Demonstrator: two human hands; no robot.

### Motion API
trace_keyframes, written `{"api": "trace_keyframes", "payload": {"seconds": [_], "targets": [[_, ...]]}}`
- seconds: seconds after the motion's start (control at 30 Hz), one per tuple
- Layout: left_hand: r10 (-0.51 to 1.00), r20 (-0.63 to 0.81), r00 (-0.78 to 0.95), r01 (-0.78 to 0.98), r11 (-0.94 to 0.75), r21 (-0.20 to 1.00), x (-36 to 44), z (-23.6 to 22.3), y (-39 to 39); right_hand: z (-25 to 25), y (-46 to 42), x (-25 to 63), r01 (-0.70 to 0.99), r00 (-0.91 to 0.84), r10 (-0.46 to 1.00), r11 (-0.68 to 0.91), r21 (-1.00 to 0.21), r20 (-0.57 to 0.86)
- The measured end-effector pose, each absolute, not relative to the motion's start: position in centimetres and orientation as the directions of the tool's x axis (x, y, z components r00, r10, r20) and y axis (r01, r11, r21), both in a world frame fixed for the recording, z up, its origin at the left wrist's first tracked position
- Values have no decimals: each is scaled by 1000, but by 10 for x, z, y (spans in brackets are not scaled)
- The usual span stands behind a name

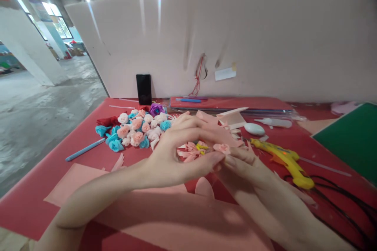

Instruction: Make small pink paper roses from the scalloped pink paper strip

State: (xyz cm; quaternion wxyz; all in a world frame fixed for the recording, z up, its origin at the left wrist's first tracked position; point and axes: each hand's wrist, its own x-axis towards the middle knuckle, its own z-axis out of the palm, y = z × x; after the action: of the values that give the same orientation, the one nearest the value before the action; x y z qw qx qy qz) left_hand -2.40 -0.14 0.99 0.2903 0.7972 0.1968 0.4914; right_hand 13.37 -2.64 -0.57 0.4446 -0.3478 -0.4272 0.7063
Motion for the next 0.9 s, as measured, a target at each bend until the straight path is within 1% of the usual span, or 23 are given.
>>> {"api": "trace_keyframes", "payload": {"seconds": [0.17, 0.3, 0.53, 0.73, 0.83, 0.9], "targets": [[595, 679, 430, 41, -764, 644, -24, 9, -1, -10, -25, 132, -344, -344, 933, -225, -912, -100], [596, 675, 435, 60, -767, 638, -23, 9, -1, -12, -25, 131, -388, -336, 938, -227, -893, -92], [634, 639, 436, 59, -729, 682, -23, 9, -3, -16, -26, 132, -405, -347, 935, -218, -888, -71], [618, 656, 433, 54, -744, 666, -22, 11, -3, -19, -27, 131, -391, -348, 933, -227, -892, -85], [587, 683, 435, 33, -768, 639, -21, 11, -3, -20, -27, 131, -390, -356, 931, -222, -893, -76], [573, 695, 434, 27, -780, 626, -21, 11, -2, -19, -27, 131, -375, -349, 932, -231, -898, -95]]}}
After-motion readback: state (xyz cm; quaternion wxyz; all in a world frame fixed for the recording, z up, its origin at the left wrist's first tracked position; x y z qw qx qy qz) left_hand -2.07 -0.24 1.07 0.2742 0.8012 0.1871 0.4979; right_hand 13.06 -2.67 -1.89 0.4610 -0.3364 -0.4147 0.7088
